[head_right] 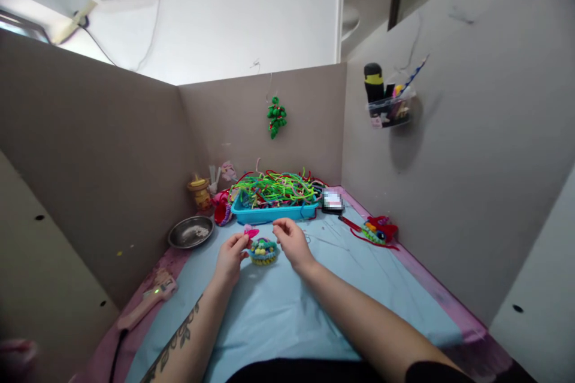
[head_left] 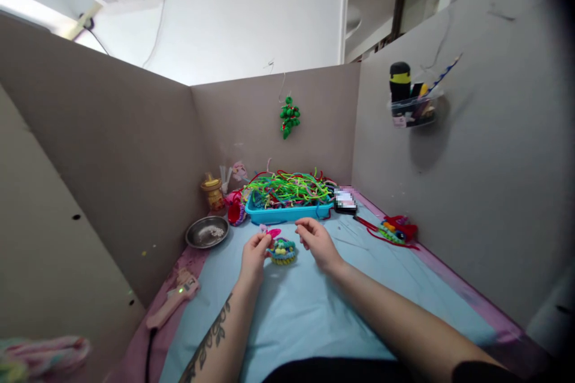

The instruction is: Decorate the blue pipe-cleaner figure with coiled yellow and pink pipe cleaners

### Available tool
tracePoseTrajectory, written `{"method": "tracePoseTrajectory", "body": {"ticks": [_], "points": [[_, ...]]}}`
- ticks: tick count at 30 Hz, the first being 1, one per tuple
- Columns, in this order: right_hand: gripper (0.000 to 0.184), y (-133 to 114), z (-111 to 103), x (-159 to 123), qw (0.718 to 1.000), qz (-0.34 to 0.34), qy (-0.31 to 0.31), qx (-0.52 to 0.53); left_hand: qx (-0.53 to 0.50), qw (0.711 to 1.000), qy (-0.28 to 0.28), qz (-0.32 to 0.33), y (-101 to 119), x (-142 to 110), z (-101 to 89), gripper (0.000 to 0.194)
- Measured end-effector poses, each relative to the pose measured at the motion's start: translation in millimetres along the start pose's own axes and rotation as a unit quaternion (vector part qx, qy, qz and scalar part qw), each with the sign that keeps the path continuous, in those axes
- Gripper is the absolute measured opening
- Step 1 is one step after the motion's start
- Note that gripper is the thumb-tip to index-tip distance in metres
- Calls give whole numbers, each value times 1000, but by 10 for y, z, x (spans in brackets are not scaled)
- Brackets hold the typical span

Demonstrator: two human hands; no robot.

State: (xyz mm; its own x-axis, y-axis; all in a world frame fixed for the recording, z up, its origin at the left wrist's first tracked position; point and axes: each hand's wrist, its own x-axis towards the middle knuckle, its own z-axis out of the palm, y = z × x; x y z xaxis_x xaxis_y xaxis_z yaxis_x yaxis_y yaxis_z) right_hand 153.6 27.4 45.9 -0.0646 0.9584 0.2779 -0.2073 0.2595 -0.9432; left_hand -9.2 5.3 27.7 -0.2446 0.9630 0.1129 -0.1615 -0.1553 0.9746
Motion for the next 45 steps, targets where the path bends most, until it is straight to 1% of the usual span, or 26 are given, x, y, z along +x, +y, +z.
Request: {"method": "tracePoseTrajectory", "body": {"ticks": [2, 3, 5, 8, 9, 11, 13, 14, 16, 17, 18, 20, 21, 23, 25, 27, 31, 32, 34, 35, 36, 38, 39, 41, 43, 45], "points": [[26, -206, 101, -62, 1000, 12, -25, 1, -21, 999, 40, 29, 79, 2, -35, 30], [23, -312, 177, -113, 998, 19, -54, -6, -30, 996, 65, 52, 156, -5, -74, 29], [15, -486, 370, -245, 987, 11, -158, -38, -31, 986, 126, 107, 383, -49, -209, 27], [5, -544, 752, -478, 935, 10, -336, -114, 32, 965, 194, 173, 795, -200, -578, 26], [7, -495, 900, -551, 920, 34, -372, -117, 63, 960, 203, 182, 906, -272, -738, 28], [12, -312, 1218, -675, 886, 161, -427, -80, 166, 938, 240, 189, 1028, -431, -1090, 32], [14, -61, 1552, -761, 867, 273, -416, -2, 259, 909, 282, 165, 1004, -576, -1439, 36], [15, 67, 1716, -791, 850, 324, -413, 45, 308, 894, 290, 145, 948, -632, -1597, 35], [13, 290, 2023, -832, 817, 395, -401, 125, 417, 845, 321, 95, 795, -706, -1853, 30], [11, 375, 2158, -848, 809, 420, -389, 131, 480, 814, 324, 55, 718, -726, -1945, 26], [9, 439, 2275, -861, 809, 432, -373, 140, 535, 782, 319, 18, 651, -740, -2012, 24], [11, 510, 2451, -884, 804, 466, -349, 123, 602, 745, 286, -31, 563, -758, -2080, 24], [13, 522, 2508, -893, 804, 475, -335, 128, 621, 732, 277, -42, 543, -764, -2090, 25], [16, 521, 2569, -903, 801, 492, -310, 145, 628, 727, 273, -43, 544, -772, -2089, 25], [18, 507, 2582, -903, 800, 506, -280, 160, 608, 740, 284, -38, 571, -773, -2083, 22], [22, 490, 2579, -900, 804, 514, -247, 168, 573, 764, 296, -28, 592, -775, -2071, 19], [29, 416, 2559, -898, 816, 505, -173, 223, 463, 843, 274, 6, 572, -811, -1963, 20], [24, 381, 2538, -898, 826, 490, -152, 236, 431, 862, 265, 17, 560, -827, -1913, 23], [7, 286, 2443, -891, 854, 436, -120, 257, 370, 890, 262, 49, 542, -853, -1793, 31], [10, 230, 2362, -880, 869, 405, -110, 264, 337, 900, 268, 70, 539, -857, -1724, 35], [21, 172, 2258, -862, 879, 376, -109, 270, 304, 908, 273, 91, 541, -853, -1650, 38], [32, 61, 1987, -797, 898, 346, -105, 252, 252, 923, 267, 118, 547, -805, -1488, 41], [38, 16, 1830, -747, 911, 321, -108, 237, 246, 929, 249, 121, 547, -761, -1403, 41], [49, -36, 1506, -621, 949, 231, -113, 183, 256, 933, 220, 125, 524, -635, -1238, 41], [41, -24, 1212, -483, 976, 157, -121, 92, 267, 936, 188, 131, 460, -484, -1104, 39], [41, 52, 987, -370, 988, 67, -138, 7, 275, 935, 163, 156, 356, -340, -1026, 34]]}}
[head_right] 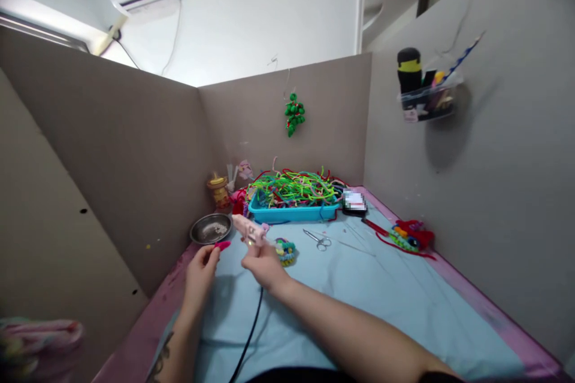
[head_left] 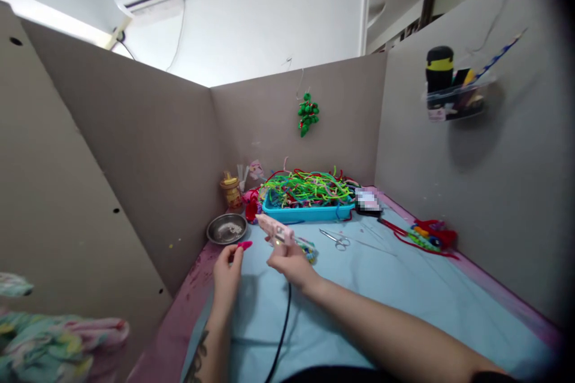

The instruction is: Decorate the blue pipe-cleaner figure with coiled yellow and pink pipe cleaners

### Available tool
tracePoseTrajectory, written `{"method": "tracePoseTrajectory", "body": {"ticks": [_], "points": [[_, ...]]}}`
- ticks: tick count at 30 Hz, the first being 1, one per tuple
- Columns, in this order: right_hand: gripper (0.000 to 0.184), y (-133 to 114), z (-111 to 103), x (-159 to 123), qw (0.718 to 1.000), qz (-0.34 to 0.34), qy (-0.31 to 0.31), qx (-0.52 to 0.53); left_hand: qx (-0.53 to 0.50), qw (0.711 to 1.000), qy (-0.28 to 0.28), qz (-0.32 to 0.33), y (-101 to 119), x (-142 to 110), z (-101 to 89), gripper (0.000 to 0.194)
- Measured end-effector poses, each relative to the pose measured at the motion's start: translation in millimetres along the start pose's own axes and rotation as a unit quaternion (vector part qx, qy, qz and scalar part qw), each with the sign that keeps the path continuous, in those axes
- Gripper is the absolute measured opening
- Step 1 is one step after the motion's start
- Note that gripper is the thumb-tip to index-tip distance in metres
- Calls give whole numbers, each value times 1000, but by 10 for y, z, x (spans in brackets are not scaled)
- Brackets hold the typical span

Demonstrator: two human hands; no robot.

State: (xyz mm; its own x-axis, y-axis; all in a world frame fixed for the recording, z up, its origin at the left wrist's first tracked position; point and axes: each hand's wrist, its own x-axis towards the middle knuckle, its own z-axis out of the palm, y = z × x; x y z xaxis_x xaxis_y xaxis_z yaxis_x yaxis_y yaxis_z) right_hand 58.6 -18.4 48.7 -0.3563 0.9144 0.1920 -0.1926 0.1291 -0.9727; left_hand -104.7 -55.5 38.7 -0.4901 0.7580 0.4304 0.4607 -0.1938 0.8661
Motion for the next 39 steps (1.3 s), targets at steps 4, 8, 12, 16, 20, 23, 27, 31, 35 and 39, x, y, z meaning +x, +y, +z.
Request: {"method": "tracePoseTrajectory", "body": {"ticks": [4, 8, 12, 16, 20, 23, 27, 31, 35, 39], "points": [[36, 233, -225, 47, 997, -13, -55, -50, 13, 999, -15, 48, -226, 61, 166, 29], [30, 412, -224, 32, 992, 11, -91, -87, 57, 995, -25, 80, -356, 46, 173, 26], [28, 470, -215, 32, 986, 21, -92, -138, 98, 988, -30, 115, -355, 26, 183, 25], [31, 479, -216, 35, 986, 39, -86, -140, 114, 985, -36, 126, -346, 13, 199, 25], [33, 488, -204, 25, 986, 30, -95, -134, 118, 985, -37, 124, -364, 10, 200, 26], [32, 500, -206, 23, 985, 33, -100, -138, 119, 985, -39, 121, -384, 14, 201, 26], [31, 503, -216, 27, 982, 38, -102, -153, 115, 985, -40, 119, -389, 11, 202, 26], [29, 477, -211, 17, 980, 40, -111, -161, 112, 986, -38, 118, -364, 1, 201, 27], [28, 444, -206, 1, 979, 31, -113, -165, 114, 986, -42, 117, -358, 0, 204, 28], [30, 413, -207, -11, 977, 20, -118, -174, 118, 985, -39, 116, -361, 3, 203, 28]]}}
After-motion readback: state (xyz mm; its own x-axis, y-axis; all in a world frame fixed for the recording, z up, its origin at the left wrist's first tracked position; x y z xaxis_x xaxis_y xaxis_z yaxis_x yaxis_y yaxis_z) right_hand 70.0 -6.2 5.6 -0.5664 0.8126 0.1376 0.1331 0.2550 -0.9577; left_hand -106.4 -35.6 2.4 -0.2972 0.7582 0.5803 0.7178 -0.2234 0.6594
